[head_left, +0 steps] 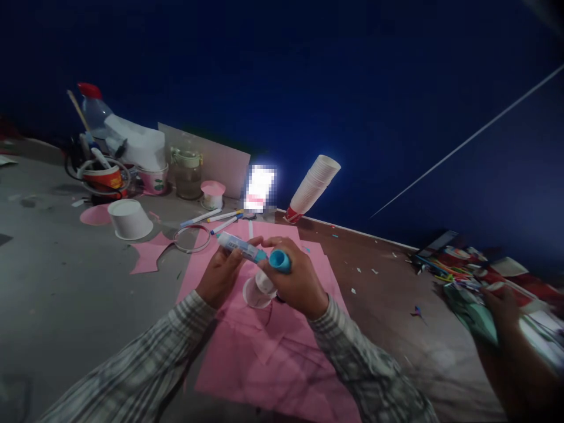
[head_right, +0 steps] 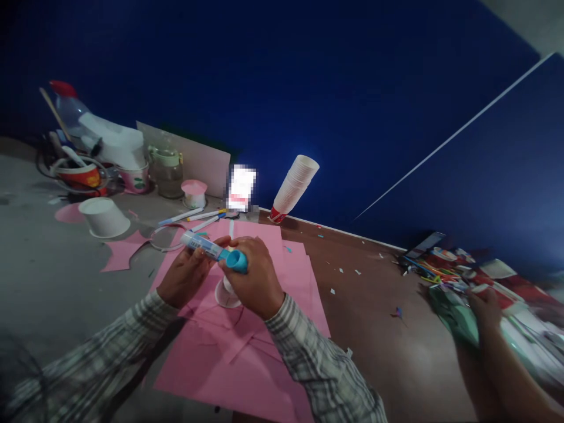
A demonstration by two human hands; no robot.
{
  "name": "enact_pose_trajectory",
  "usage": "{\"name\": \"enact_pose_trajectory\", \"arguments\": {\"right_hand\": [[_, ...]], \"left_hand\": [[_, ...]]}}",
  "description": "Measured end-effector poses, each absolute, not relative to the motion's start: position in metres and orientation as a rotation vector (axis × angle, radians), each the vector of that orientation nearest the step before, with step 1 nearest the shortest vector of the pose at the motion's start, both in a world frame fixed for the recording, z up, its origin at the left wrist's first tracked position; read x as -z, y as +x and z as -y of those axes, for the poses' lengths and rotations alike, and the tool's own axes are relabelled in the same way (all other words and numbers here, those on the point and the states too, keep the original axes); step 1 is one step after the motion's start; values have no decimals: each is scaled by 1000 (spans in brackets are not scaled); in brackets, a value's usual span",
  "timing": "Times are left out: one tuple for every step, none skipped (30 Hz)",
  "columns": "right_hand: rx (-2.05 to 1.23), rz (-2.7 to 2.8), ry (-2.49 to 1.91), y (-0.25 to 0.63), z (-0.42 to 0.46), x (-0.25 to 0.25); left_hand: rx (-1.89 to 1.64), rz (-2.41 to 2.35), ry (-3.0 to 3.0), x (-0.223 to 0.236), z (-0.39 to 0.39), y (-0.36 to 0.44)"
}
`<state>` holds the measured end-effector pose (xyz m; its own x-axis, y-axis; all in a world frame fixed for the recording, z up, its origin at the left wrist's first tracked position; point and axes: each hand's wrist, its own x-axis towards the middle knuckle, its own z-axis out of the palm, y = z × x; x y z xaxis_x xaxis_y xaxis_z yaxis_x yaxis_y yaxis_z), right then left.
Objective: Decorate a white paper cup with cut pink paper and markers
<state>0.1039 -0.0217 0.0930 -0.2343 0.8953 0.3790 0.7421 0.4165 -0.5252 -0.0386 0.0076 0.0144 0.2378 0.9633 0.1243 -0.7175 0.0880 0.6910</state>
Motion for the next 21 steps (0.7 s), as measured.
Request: {"name": "enact_pose_trajectory", "arguments": {"right_hand": [[-427, 2007, -1427, 106, 19, -94], [-497, 2009, -1470, 107, 18, -94], [-495, 2040, -1503, 107, 17, -94], [-416, 2093, -1517, 105, 18, -93], [-272, 2147, -1511, 103, 20, -91], [-102, 2192, -1486, 100, 22, -89], [52, 2225, -1444, 97, 24, -87], [155, 2246, -1393, 96, 26, -86], [187, 2250, -1342, 96, 27, -86], [151, 2234, -1301, 97, 27, -86], [67, 2195, -1281, 99, 26, -87], [-44, 2147, -1284, 101, 24, -89], [-159, 2103, -1311, 104, 22, -90], [-254, 2073, -1348, 106, 19, -92], [-300, 2070, -1383, 106, 18, -92], [-284, 2097, -1408, 105, 17, -92], [-206, 2143, -1420, 103, 17, -90], [-87, 2188, -1421, 101, 18, -89], [40, 2223, -1408, 98, 20, -87], [138, 2246, -1381, 96, 21, -85], [179, 2252, -1348, 95, 22, -85]], "left_hand": [[-1299, -407, 743, -15, -7, -39], [-1291, -409, 751, -15, -7, -38], [-1282, -415, 759, -15, -6, -38], [-1274, -425, 759, -16, -6, -37], [-1271, -439, 749, -16, -6, -37], [-1272, -452, 732, -16, -6, -37], [-1277, -462, 713, -16, -6, -37], [-1283, -469, 696, -16, -6, -37], [-1293, -471, 685, -16, -7, -37], [-1305, -465, 682, -17, -7, -38], [-1316, -455, 687, -17, -8, -38], [-1322, -442, 694, -17, -8, -38], [-1325, -432, 701, -17, -8, -38], [-1323, -426, 706, -17, -8, -38], [-1318, -427, 712, -17, -8, -38], [-1307, -434, 718, -17, -8, -38], [-1299, -446, 723, -17, -8, -37], [-1295, -460, 729, -17, -8, -37], [-1296, -477, 737, -17, -8, -36], [-1306, -499, 752, -17, -8, -37], [-1325, -530, 779, -16, -9, -37]]}}
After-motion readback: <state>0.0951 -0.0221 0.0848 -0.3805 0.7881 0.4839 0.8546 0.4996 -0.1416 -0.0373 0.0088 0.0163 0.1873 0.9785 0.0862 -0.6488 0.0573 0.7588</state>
